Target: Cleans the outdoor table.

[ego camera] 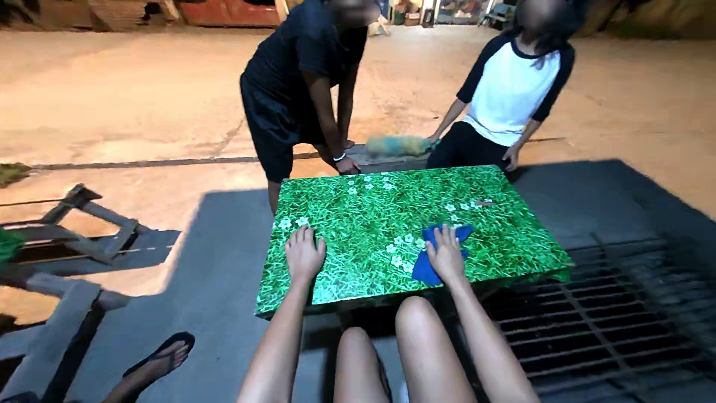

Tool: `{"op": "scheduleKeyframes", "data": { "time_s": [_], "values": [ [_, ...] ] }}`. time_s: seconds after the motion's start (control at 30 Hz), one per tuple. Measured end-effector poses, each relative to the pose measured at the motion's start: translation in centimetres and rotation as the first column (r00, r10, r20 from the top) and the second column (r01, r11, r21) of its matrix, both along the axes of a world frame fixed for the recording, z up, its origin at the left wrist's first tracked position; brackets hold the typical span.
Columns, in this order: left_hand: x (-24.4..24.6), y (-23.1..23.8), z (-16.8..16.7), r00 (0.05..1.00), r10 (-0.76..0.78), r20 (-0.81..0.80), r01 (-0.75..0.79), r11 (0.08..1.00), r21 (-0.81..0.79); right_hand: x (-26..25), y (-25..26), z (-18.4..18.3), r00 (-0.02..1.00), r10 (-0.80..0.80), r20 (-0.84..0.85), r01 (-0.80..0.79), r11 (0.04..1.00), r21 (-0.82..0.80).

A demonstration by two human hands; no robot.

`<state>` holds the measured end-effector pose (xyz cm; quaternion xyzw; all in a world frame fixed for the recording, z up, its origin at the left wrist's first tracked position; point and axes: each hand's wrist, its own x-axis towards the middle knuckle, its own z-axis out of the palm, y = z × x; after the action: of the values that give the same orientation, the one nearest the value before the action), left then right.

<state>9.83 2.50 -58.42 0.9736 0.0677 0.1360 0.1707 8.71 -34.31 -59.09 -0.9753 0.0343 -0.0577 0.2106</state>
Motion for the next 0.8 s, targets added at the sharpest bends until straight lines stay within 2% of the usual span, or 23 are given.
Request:
{"op": "scheduleKeyframes", "data": {
  "time_s": [0.07, 0.13, 0.3, 0.4, 0.5, 0.6, 0.67, 0.8],
  "values": [
    [0.1, -0.1, 0.2, 1.000, -0.006, 0.009, 0.006, 1.000, -0.004, -2.8, -2.1, 0.0, 0.999, 0.043, 0.001, -0.043, 0.999, 0.016],
    [0.0, -0.3, 0.2, 1.000, -0.009, 0.014, 0.010, 1.000, -0.019, -3.3, -6.5, -0.2, 1.000, -0.006, 0.028, 0.006, 1.000, 0.013],
    [0.0, 0.0, -0.1, 1.000, -0.008, 0.025, 0.008, 1.000, -0.003, 0.1, -20.9, -1.4, 0.951, -0.307, 0.048, 0.309, 0.950, -0.040],
    [0.0, -0.2, 0.2, 1.000, 0.002, 0.000, -0.002, 1.000, 0.010, 1.9, -25.3, 0.0, 0.877, -0.480, -0.002, 0.479, 0.877, -0.016],
    [0.2, -0.1, 0.3, 0.999, 0.016, -0.035, -0.015, 1.000, 0.017, 4.1, -25.3, 1.1, 0.752, -0.653, -0.084, 0.655, 0.755, -0.005],
    [0.4, 0.0, 0.5, 0.997, 0.024, -0.080, -0.021, 0.999, 0.041, 5.2, -23.6, 0.7, 0.655, -0.754, -0.057, 0.755, 0.656, 0.007],
    [0.5, 0.1, 0.5, 0.996, 0.025, -0.089, -0.020, 0.998, 0.061, 5.2, -22.6, 0.4, 0.661, -0.750, -0.031, 0.750, 0.661, 0.017],
    [0.5, 0.0, 0.6, 0.996, 0.022, -0.083, -0.017, 0.998, 0.065, 4.7, -18.4, 0.9, 0.777, -0.630, 0.004, 0.630, 0.777, -0.007]
  ]
}}
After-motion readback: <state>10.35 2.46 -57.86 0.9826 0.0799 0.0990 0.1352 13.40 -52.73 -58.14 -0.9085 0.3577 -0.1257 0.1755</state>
